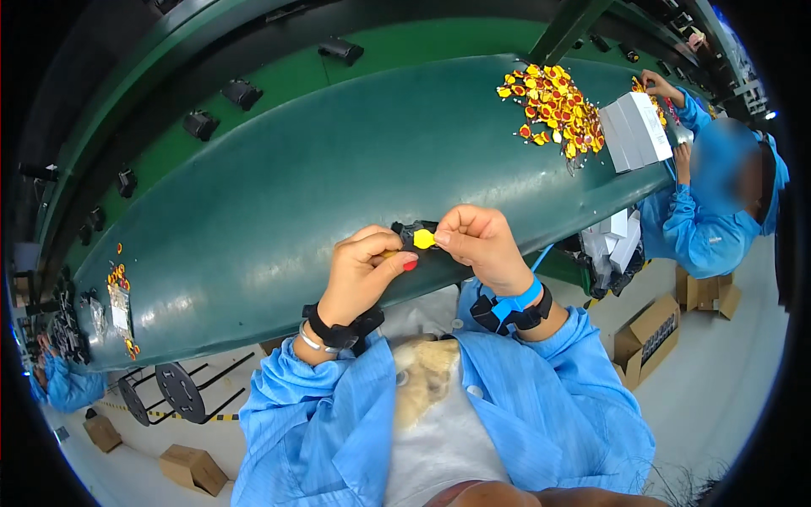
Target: The worker is assembling small yellow and black plastic components on an industrial assembly line.
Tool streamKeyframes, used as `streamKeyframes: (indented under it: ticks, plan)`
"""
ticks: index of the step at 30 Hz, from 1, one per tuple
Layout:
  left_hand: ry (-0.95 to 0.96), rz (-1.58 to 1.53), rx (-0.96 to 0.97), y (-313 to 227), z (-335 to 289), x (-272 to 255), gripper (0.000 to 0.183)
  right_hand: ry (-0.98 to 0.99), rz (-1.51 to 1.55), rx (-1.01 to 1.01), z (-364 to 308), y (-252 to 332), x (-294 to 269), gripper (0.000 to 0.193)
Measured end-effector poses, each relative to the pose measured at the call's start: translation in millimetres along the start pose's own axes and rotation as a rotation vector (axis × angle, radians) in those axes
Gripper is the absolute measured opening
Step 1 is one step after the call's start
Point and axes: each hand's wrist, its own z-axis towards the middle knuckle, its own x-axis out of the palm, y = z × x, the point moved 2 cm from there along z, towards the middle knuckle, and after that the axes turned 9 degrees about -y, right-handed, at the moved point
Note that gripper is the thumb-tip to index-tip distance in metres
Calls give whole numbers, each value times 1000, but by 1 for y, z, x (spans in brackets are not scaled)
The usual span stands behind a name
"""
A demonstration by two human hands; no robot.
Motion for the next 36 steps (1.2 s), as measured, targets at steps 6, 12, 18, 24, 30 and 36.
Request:
streamKeyframes:
  ticks: [6,12,18,24,30,36]
  plan:
    - [-8,-53,-16,13,-5,11,10,-112,-100,-62,-6,-8,-4,7]
    - [-66,-71,16,14,-5,13,9,-146,-134,-68,-7,-18,-8,6]
    - [-76,-44,38,7,-3,13,10,-192,-186,-95,-5,-23,-7,7]
    - [-79,-55,15,4,-3,11,11,-167,-239,-95,-3,-21,-7,9]
    - [-58,-49,18,5,-2,11,12,-118,-205,-29,0,-15,-7,10]
    - [-78,-80,10,5,-1,12,13,-148,-215,-51,1,-19,-8,11]
